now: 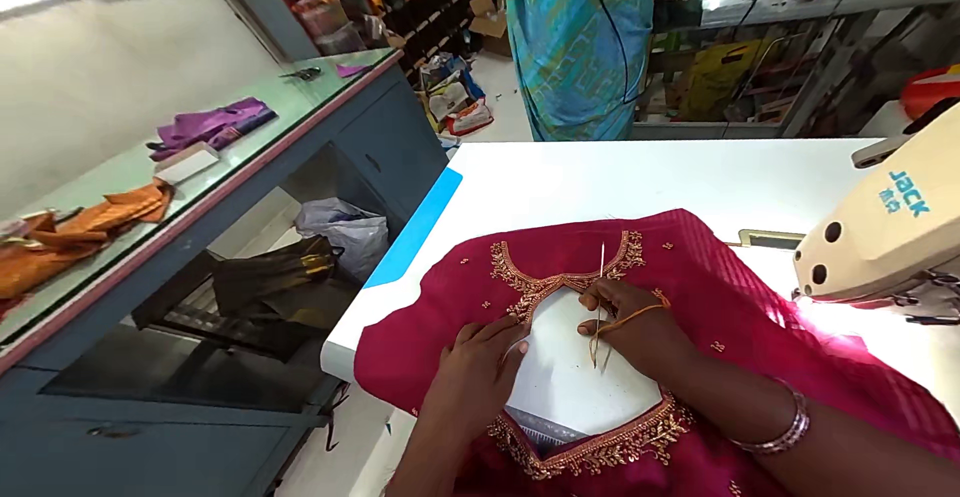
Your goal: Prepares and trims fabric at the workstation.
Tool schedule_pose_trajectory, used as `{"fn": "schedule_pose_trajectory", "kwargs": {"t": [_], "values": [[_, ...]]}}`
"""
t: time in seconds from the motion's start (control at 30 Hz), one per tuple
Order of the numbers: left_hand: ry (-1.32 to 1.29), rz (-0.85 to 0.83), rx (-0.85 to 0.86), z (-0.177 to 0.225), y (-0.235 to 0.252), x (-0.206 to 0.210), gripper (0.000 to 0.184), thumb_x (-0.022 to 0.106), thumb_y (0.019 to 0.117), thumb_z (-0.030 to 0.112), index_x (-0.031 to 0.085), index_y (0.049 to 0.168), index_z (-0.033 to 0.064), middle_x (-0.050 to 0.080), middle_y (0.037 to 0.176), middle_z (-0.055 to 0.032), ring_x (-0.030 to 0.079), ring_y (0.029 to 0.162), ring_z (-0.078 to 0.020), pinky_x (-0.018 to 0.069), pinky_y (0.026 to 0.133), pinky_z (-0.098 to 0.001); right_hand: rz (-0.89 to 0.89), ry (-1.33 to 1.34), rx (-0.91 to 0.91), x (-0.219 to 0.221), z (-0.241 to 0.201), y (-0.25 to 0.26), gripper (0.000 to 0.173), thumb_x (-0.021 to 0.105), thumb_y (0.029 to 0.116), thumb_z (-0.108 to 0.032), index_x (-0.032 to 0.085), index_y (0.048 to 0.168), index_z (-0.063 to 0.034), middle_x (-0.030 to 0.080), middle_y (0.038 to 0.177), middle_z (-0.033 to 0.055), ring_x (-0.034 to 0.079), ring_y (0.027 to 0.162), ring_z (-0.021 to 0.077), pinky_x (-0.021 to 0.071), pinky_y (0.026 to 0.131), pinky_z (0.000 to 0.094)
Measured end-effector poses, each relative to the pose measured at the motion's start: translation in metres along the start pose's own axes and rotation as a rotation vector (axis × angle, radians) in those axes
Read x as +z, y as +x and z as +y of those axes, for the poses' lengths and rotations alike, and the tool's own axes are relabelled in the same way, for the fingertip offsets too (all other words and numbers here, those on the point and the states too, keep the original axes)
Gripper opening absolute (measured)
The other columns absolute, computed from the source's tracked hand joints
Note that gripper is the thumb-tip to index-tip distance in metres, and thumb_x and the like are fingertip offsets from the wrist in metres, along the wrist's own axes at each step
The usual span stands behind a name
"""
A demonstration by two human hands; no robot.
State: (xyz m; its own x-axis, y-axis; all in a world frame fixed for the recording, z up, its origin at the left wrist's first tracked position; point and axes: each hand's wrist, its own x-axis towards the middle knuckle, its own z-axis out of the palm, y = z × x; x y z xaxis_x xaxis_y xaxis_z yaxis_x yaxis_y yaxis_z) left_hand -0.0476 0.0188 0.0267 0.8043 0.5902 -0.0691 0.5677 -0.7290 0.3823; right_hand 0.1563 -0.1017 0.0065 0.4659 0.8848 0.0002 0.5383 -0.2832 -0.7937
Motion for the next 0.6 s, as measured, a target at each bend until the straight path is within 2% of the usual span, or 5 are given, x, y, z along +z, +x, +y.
{"fn": "schedule_pose_trajectory", "kwargs": {"t": [0.13,0.3,0.43,0.5,0.6], "values": [[-0.078,0.225,0.237,-0.021,0.028,0.009,0.033,0.049,0.1028,0.009,0.070,0.128,0.0053,0.062,0.142,-0.0100,0.054,0.135,-0.0332,0.0402,0.109,-0.0615,0.088,-0.006,-0.005,0.001,-0.001,-0.001,0.040,0.087,0.0798,-0.008,0.061,0.110,-0.0002,0.064,0.107,0.0159,0.064,0.096,0.0270,0.0535,0.084,0.0439],[0.082,-0.072,0.134,-0.028,0.043,0.017,0.050,0.028,0.1109,0.035,0.041,0.158,0.0282,0.031,0.167,0.0088,0.018,0.158,-0.0183,0.0022,0.122,-0.0658,-0.005,-0.058,0.049,-0.008,-0.002,0.000,0.042,0.088,0.0809,-0.013,0.063,0.114,-0.0044,0.066,0.106,0.0143,0.065,0.098,0.0274,0.0541,0.085,0.0456],[0.028,-0.253,0.089,-0.032,0.048,0.000,0.053,0.037,0.1096,0.040,0.033,0.162,0.0319,0.022,0.170,0.0125,0.006,0.159,-0.0171,-0.0071,0.118,-0.0706,-0.176,-0.086,0.076,-0.023,-0.003,0.006,0.043,0.088,0.0798,-0.012,0.063,0.114,-0.0047,0.066,0.107,0.0128,0.065,0.099,0.0251,0.0528,0.087,0.0450],[-0.052,-0.251,0.079,-0.033,0.050,-0.004,0.054,0.049,0.1068,0.037,0.039,0.159,0.0288,0.027,0.168,0.0103,0.009,0.159,-0.0174,-0.0063,0.119,-0.0692,-0.217,-0.027,0.073,-0.032,-0.001,0.008,0.039,0.086,0.0819,-0.008,0.064,0.114,-0.0048,0.066,0.106,0.0114,0.064,0.096,0.0225,0.0526,0.086,0.0427],[-0.169,-0.039,0.105,-0.017,0.044,-0.004,0.046,0.057,0.1042,0.033,0.056,0.147,0.0161,0.047,0.158,-0.0027,0.034,0.152,-0.0221,0.0084,0.123,-0.0649,-0.062,0.182,-0.035,-0.055,0.002,0.012,0.011,0.070,0.0955,-0.006,0.067,0.106,-0.0034,0.071,0.105,0.0080,0.068,0.091,0.0136,0.0567,0.084,0.0335]]}}
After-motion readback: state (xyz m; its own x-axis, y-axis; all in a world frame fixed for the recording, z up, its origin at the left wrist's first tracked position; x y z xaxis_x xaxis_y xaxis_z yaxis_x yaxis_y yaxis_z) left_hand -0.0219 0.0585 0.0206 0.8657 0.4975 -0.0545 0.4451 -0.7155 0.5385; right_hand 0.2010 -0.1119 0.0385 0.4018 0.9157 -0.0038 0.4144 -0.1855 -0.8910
